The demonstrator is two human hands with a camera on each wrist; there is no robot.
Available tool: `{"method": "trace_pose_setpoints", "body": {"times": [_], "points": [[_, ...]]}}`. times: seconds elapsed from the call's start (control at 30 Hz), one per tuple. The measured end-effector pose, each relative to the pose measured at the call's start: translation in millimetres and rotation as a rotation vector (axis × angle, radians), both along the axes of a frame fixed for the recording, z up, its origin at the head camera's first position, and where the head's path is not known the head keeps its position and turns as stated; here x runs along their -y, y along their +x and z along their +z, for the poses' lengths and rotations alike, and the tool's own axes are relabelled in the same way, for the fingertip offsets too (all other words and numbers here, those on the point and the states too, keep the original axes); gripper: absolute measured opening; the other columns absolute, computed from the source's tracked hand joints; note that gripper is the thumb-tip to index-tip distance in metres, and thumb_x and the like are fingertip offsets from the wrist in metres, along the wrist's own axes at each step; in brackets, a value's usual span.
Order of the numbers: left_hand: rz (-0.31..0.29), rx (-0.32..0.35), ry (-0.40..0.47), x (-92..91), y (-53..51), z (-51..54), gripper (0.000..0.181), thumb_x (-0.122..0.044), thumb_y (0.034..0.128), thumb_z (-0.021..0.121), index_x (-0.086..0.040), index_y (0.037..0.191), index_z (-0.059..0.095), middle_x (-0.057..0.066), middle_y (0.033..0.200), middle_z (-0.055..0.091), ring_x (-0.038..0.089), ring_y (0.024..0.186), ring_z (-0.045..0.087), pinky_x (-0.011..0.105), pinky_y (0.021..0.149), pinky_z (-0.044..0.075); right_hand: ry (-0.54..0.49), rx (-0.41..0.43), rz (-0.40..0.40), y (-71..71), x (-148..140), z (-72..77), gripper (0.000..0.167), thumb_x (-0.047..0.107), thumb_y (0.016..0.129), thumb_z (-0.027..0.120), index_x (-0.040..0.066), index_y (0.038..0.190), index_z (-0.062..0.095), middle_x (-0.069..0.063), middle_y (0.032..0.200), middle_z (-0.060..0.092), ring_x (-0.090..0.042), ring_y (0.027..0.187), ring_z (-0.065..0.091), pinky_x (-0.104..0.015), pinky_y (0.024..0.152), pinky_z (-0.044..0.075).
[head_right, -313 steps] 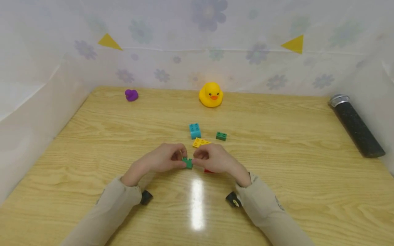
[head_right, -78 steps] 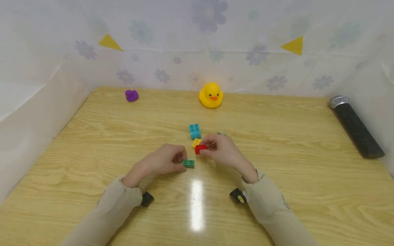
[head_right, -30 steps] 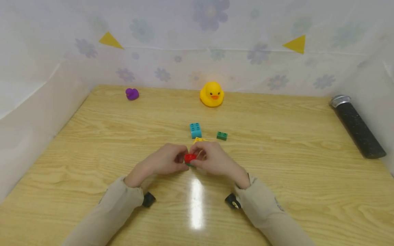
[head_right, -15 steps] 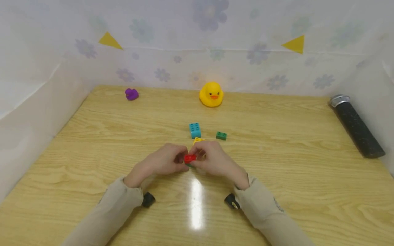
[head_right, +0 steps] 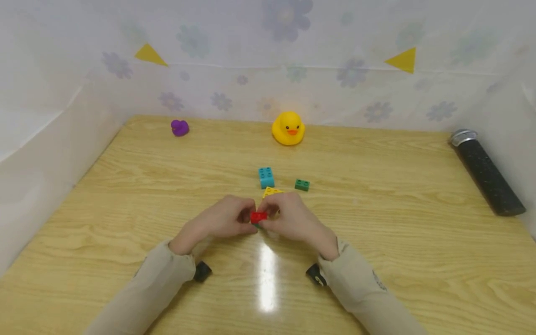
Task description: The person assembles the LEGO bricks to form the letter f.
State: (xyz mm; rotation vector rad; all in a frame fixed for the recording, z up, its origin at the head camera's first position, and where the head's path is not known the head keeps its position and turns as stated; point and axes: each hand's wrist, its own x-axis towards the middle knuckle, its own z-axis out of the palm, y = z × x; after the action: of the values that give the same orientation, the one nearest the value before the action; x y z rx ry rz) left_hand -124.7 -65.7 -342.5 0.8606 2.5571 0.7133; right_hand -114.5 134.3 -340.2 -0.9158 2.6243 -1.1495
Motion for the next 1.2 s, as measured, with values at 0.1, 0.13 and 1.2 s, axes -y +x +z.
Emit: {"method": "trace_pose_setpoints", "body": {"times": [0.1,0.13,1.2], "points": [[-0.004,-0.005,0.000,0.0,0.2,0.5,0.021,-0.021,0.0836,0.076,-0.011,0.086,0.058,-0.004,0.073,0.057,0.011,0.065,0.051,0.025,0.061,0.042,-0.007,-0.022,0.001,0.4,0.8,-0.1,0.013,0.004,0.077,0.079,0.009,0.087,0.073,0.004,0.081,0.067,-0.012,0.075,0.060,-0.035,0.074,0.052],[-0.006,-0.006,0.000,0.0,0.2,0.5,0.021,-0.021,0.0837,0.076,-0.011,0.086,0.058,-0.004,0.073,0.056,0.011,0.065,0.050,0.025,0.061,0.042,-0.011,-0.028,0.002,0.5,1.0,-0.3,0.013,0.003,0.076,0.079,0.009,0.086,0.073,0.004,0.081,0.067,-0.012,0.074,0.060,-0.034,0.073,0.053],[-0.017,-0.003,0.050,-0.2,0.9,1.9,0.018,-0.019,0.0832,0.077,-0.012,0.089,0.062,-0.003,0.077,0.059,0.011,0.069,0.050,0.025,0.064,0.041,0.032,-0.026,-0.038,3.2,5.1,-0.7,0.013,0.005,0.076,0.080,0.010,0.086,0.075,0.004,0.076,0.068,-0.007,0.051,0.047,-0.023,0.048,0.042]]}}
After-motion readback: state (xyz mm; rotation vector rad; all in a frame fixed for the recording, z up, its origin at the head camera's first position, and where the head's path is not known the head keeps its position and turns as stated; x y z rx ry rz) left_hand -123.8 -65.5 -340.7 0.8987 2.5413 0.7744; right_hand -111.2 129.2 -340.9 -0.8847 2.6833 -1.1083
